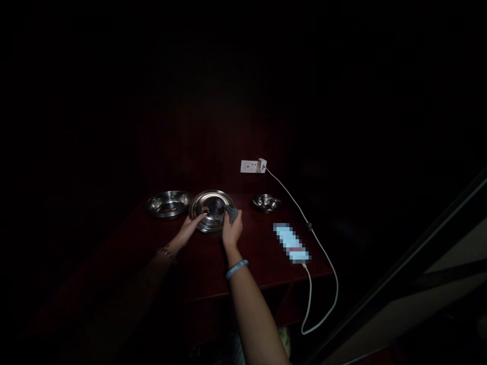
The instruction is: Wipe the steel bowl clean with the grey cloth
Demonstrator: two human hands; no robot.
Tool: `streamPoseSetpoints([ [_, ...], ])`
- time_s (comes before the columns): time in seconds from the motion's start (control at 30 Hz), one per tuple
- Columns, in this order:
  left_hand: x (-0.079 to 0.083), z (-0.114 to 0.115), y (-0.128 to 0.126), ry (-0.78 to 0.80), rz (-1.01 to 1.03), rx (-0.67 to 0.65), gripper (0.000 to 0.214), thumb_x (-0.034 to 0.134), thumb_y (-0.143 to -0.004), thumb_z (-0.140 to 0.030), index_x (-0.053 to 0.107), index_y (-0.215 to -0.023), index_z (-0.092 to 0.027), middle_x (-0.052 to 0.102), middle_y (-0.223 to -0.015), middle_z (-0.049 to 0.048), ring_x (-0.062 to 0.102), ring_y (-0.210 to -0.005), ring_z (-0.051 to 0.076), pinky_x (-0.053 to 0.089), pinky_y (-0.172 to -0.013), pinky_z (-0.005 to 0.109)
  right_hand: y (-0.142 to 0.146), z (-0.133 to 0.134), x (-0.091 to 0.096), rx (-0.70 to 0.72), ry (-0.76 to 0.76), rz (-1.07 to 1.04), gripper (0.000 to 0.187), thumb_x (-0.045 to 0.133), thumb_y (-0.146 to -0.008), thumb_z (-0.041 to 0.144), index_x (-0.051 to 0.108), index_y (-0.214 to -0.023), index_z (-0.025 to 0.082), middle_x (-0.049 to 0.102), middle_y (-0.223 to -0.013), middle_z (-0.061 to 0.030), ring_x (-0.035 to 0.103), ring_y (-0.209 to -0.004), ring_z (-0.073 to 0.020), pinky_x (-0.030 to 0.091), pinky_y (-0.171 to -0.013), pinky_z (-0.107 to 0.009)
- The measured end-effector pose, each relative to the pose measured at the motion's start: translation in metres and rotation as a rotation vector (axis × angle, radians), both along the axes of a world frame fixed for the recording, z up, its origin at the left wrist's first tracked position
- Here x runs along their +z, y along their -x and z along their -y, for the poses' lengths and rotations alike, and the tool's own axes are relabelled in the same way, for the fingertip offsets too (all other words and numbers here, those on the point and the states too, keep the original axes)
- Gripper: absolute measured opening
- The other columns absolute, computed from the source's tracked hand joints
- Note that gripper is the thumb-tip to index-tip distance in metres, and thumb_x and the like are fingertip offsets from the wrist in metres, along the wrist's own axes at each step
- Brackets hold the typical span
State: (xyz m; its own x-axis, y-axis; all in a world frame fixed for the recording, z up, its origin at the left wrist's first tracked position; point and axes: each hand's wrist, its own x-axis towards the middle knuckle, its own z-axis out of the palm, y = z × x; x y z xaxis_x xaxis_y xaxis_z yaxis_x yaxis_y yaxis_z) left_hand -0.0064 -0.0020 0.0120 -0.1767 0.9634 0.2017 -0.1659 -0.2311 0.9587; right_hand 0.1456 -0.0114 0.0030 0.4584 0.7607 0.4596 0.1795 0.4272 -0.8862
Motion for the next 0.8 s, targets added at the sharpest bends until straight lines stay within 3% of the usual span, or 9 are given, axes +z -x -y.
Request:
streamPoseSetpoints([
  [0.2,0.002,0.003,-0.001,-0.007,-0.039,-0.036,0.045,0.08,-0.074,-0.042,0.075,-0.11,-0.016,0.075,-0.129,0.0125,0.065,-0.129,0.03,0.043,-0.117,0.043,-0.001,0.0,0.001,-0.011,0.001,-0.017,0.021,0.06,-0.087,0.043,0.056,-0.095,0.024,0.075,-0.093,-0.0057,0.069,-0.084,-0.0225,0.052,-0.08,-0.034],
  [0.43,0.002,0.002,-0.005,-0.003,-0.045,-0.161,0.045,0.081,-0.072,-0.038,0.075,-0.111,-0.016,0.075,-0.13,0.0123,0.063,-0.132,0.03,0.04,-0.12,0.044,-0.001,-0.001,0.001,-0.011,0.008,-0.064,0.025,0.06,-0.087,0.045,0.058,-0.099,0.022,0.076,-0.097,-0.0077,0.07,-0.087,-0.0229,0.053,-0.082,-0.034],
  [0.6,-0.006,0.0,-0.01,0.012,-0.074,-0.248,0.041,0.081,-0.072,-0.03,0.075,-0.111,-0.019,0.073,-0.134,0.0126,0.063,-0.133,0.029,0.038,-0.123,0.044,-0.001,0.0,0.003,-0.012,-0.015,-0.109,0.025,0.06,-0.086,0.045,0.057,-0.097,0.023,0.077,-0.093,-0.0063,0.071,-0.085,-0.0227,0.055,-0.08,-0.034],
  [0.8,-0.019,-0.006,-0.011,0.01,-0.103,-0.238,0.045,0.081,-0.069,-0.035,0.073,-0.109,-0.015,0.074,-0.13,0.0177,0.064,-0.13,0.032,0.04,-0.121,0.049,0.0,0.003,0.006,-0.003,0.012,-0.096,0.026,0.06,-0.087,0.046,0.058,-0.099,0.023,0.077,-0.096,-0.0077,0.071,-0.086,-0.0236,0.054,-0.081,-0.035],
])
